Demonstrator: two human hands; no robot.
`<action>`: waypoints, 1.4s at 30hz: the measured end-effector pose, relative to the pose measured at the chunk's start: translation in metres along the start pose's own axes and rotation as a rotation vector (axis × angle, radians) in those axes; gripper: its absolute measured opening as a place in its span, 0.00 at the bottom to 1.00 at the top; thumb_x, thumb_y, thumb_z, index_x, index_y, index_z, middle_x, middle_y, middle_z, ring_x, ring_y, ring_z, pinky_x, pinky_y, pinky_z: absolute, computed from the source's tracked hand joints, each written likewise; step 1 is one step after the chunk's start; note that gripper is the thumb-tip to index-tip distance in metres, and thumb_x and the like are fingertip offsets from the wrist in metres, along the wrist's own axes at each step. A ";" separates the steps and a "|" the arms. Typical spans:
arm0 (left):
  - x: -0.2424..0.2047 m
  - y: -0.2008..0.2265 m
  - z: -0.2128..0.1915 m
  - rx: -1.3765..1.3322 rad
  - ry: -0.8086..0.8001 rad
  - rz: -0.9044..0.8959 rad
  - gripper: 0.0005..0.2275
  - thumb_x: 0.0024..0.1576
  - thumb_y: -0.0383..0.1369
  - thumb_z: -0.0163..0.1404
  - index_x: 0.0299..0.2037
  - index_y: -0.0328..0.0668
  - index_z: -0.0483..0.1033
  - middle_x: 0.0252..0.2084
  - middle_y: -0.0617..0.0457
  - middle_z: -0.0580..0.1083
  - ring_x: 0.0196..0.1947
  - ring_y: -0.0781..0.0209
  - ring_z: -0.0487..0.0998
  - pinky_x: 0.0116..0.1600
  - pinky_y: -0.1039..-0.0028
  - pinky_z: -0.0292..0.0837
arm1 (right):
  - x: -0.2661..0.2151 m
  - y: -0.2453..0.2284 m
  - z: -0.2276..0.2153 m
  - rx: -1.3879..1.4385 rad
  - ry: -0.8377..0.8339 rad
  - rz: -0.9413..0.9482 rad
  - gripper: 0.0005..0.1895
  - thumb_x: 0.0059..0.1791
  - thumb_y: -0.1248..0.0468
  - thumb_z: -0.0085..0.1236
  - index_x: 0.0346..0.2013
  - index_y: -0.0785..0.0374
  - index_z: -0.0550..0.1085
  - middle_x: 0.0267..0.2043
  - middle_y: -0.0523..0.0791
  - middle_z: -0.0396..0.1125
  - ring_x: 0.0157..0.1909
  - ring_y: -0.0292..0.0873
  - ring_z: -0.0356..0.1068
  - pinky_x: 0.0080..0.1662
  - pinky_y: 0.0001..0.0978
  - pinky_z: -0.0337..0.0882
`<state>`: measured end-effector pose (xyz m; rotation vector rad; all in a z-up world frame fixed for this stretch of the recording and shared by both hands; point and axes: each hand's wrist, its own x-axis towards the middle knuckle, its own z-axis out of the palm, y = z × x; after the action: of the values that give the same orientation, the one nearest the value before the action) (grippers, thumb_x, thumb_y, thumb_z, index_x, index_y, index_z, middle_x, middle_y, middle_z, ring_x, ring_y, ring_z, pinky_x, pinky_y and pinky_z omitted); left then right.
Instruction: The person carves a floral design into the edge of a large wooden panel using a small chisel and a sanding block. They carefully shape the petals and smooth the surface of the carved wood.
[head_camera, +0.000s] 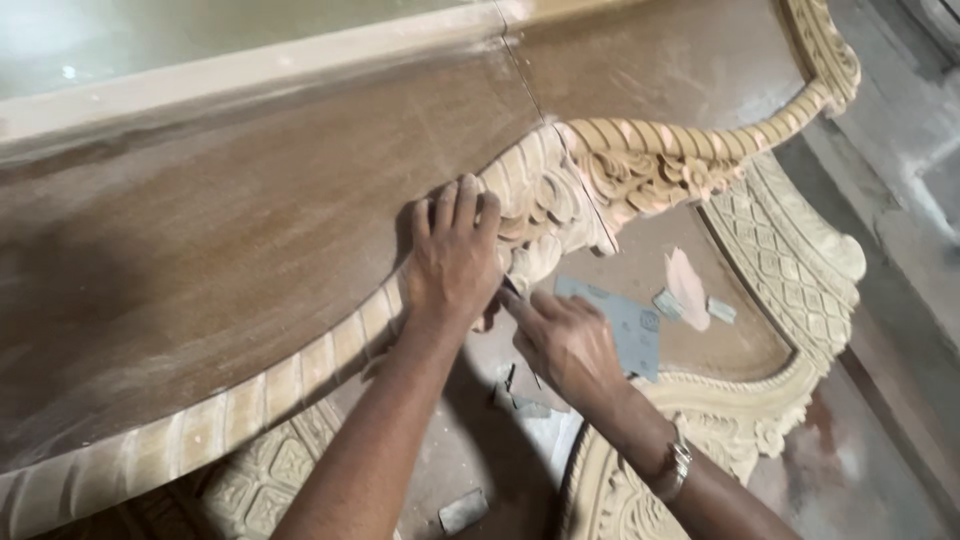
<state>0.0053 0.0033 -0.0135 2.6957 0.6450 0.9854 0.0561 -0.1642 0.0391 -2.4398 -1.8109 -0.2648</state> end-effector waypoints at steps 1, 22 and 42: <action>0.004 -0.003 -0.001 0.005 -0.012 0.001 0.18 0.57 0.34 0.49 0.58 0.41 0.71 0.66 0.40 0.68 0.67 0.46 0.66 0.68 0.47 0.57 | 0.009 0.003 -0.004 -0.003 0.025 -0.066 0.22 0.44 0.62 0.60 0.54 0.56 0.76 0.33 0.45 0.67 0.35 0.49 0.71 0.41 0.45 0.71; -0.001 -0.007 0.004 -0.279 -0.004 -0.089 0.13 0.58 0.28 0.50 0.52 0.38 0.73 0.55 0.42 0.75 0.59 0.47 0.73 0.66 0.48 0.59 | 0.040 0.041 -0.014 0.246 -0.141 -0.099 0.15 0.49 0.65 0.58 0.50 0.62 0.75 0.48 0.48 0.73 0.49 0.53 0.74 0.49 0.42 0.75; -0.006 -0.002 0.000 -0.285 0.096 -0.110 0.15 0.54 0.24 0.49 0.53 0.36 0.74 0.55 0.41 0.76 0.59 0.45 0.75 0.68 0.53 0.61 | 0.062 0.081 0.013 0.464 -0.057 -0.639 0.13 0.44 0.74 0.54 0.42 0.67 0.76 0.52 0.52 0.70 0.55 0.53 0.68 0.56 0.42 0.71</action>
<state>0.0000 0.0025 -0.0178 2.3542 0.6108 1.0918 0.1521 -0.1272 0.0411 -1.5396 -2.3085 0.1748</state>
